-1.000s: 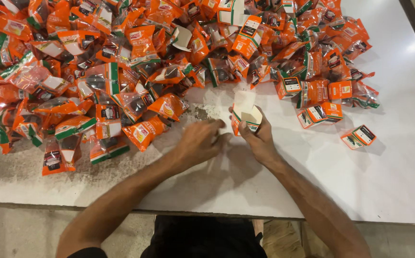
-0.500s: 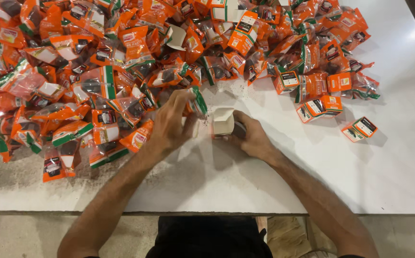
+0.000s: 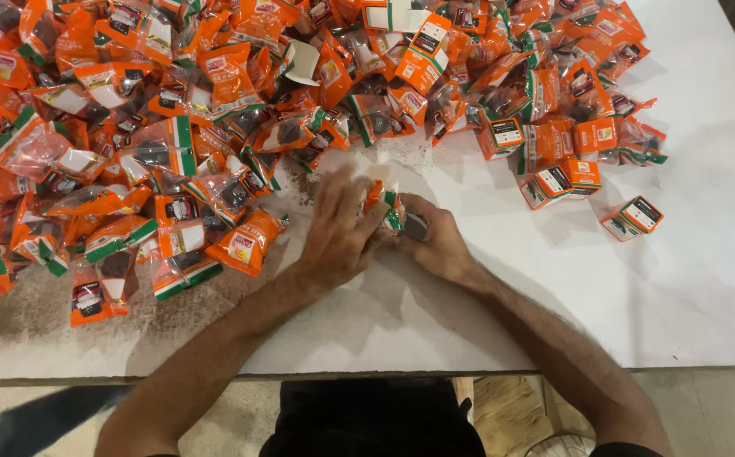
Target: The person folds flat pre-cut paperboard boxes into open boxes at a table, pressing the flaps and creases to shape each box, and places the finished boxes onto a large pile of folded boxes and packaged items on the table. The person repeats this folding cycle continuously throughout the clip.
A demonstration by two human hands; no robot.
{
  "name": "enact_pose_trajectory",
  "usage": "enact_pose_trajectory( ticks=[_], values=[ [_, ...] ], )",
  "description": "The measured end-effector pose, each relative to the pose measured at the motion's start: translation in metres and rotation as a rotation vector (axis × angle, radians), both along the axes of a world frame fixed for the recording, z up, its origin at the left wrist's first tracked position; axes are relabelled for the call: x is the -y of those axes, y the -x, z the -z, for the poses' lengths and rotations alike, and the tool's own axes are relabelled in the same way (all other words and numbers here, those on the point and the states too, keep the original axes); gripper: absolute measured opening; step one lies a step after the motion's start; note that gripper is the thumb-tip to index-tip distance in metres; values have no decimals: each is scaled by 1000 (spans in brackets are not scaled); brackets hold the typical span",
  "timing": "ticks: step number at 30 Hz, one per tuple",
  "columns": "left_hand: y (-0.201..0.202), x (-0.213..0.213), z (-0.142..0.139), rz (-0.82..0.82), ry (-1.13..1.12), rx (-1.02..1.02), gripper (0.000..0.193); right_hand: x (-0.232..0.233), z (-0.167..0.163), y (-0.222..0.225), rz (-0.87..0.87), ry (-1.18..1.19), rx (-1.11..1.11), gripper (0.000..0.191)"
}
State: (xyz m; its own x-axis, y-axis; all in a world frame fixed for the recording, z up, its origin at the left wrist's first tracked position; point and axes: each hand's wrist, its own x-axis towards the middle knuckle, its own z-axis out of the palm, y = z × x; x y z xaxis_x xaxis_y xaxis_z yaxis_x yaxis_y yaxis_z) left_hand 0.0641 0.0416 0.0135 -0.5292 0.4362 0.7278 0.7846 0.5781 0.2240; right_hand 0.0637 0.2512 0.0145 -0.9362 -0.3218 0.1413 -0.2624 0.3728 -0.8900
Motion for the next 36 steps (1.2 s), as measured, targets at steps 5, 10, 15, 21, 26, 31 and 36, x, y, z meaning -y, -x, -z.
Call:
enact_pose_trajectory(
  ticks=[5, 10, 15, 21, 26, 31, 36],
  values=[
    [1, -8, -4, -92, -48, 100, 30, -1, -2, -2, -3, -16, 5, 62],
    [4, -19, -5, -92, -183, 298, 25, -2, 8, 1, 15, -102, -160, 67],
    [6, -18, 3, -39, -535, 339, 50, -4, 15, 5, 51, -139, -180, 72],
    [34, -18, 25, -119, -342, 629, 17, 0, 15, -2, 57, -6, -46, 80],
    [40, -23, 40, -131, -335, 631, 22, 3, 5, -5, 10, -246, -392, 58],
    [46, 3, 41, 280, -757, 1367, 18, 2, 0, -6, -61, -307, -522, 51],
    [58, 9, 42, 354, -737, 1329, 15, 5, 4, -5, -34, -278, -422, 47]
  ],
)
